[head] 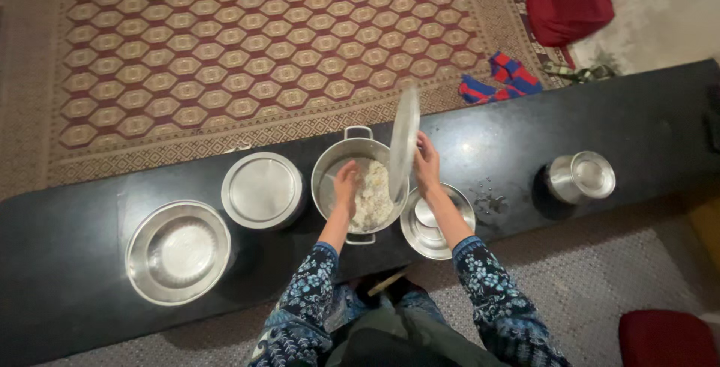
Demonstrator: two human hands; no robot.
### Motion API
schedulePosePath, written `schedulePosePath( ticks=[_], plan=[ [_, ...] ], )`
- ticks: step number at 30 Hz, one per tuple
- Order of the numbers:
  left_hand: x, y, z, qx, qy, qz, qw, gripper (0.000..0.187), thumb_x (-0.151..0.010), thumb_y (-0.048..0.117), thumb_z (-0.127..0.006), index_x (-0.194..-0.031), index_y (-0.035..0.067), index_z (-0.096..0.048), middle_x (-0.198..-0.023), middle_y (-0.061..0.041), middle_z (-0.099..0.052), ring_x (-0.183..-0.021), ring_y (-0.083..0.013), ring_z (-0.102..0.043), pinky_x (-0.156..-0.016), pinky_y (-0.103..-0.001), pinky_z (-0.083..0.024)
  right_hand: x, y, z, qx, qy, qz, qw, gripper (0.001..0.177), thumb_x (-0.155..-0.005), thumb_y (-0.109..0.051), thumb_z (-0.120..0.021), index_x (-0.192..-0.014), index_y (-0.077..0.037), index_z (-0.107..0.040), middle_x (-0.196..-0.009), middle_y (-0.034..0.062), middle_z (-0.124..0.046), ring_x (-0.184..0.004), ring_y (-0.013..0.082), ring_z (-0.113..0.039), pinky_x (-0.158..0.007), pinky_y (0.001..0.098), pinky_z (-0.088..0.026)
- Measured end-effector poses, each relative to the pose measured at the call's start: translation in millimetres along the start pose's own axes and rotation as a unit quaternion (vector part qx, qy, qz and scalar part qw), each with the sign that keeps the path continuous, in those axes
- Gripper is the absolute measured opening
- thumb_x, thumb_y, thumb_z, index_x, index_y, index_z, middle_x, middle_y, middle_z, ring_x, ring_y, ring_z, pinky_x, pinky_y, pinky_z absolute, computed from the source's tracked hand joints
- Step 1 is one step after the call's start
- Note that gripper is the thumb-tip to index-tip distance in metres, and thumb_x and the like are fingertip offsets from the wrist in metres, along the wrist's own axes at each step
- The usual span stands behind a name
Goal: The person scrapes leftover rice from a large metal pot onto a plate using a ladle, carries the pot to the kitchen sink and rinses it under the tap, then returns to the table, opens a drawer to take a small metal bowl, and ladles dark soup from a large container into the small bowl.
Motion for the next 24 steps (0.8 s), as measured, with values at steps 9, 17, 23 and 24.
schedulePosePath(
  ticks=[9, 17, 23, 24],
  plan=[
    [27, -66, -98, 0.063, -0.137, 0.149, 0.977, 0.04, -0.101, 0.018, -0.048, -0.138, 0.005, -0.055, -0.124, -0.012, -0.065, -0.111, -0.0254, -0.062, -0.087, -0.041, -0.054, 9, 30, 73, -0.269, 0.021, -0.174, 0.947, 0.041, -0.104, -0.018, -0.056, -0.142, -0.004, -0.058, -0.128, 0.0102, -0.065, -0.109, 0.0216, -0.063, -0.089, 0.0361, -0.054],
    [42, -103, -167, 0.175, -0.185, 0.176, 0.951, 0.035, -0.1, 0.011, -0.06, -0.134, 0.003, -0.056, -0.115, -0.008, -0.07, -0.099, -0.0196, -0.068, -0.085, -0.036, -0.057, 4, 24, 164, -0.367, 0.013, -0.191, 0.91, 0.044, -0.105, -0.026, -0.052, -0.144, -0.005, -0.056, -0.135, 0.0098, -0.063, -0.117, 0.0234, -0.062, -0.095, 0.0382, -0.054],
    [40, -134, -234, 0.12, -0.176, 0.165, 0.963, 0.035, -0.095, 0.004, -0.062, -0.131, 0.004, -0.057, -0.116, -0.008, -0.071, -0.099, -0.0179, -0.069, -0.081, -0.035, -0.057, -5, 14, 263, -0.398, 0.043, -0.178, 0.899, 0.047, -0.106, -0.033, -0.049, -0.145, -0.007, -0.054, -0.14, 0.0095, -0.061, -0.123, 0.0247, -0.061, -0.1, 0.0397, -0.055],
    [38, -138, -244, 0.115, -0.175, 0.158, 0.965, 0.035, -0.096, 0.003, -0.062, -0.131, 0.003, -0.057, -0.117, -0.008, -0.071, -0.1, -0.0181, -0.069, -0.082, -0.034, -0.057, -4, 16, 280, -0.4, 0.05, -0.177, 0.898, 0.048, -0.107, -0.034, -0.048, -0.146, -0.007, -0.054, -0.141, 0.0095, -0.061, -0.124, 0.0249, -0.061, -0.101, 0.04, -0.055]
  ],
)
Point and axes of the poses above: each hand's wrist, its own x-axis away from the middle knuckle, its own z-axis out of the back of the hand, y = z × x, the point moved 8 cm from there along -x, towards the middle knuckle
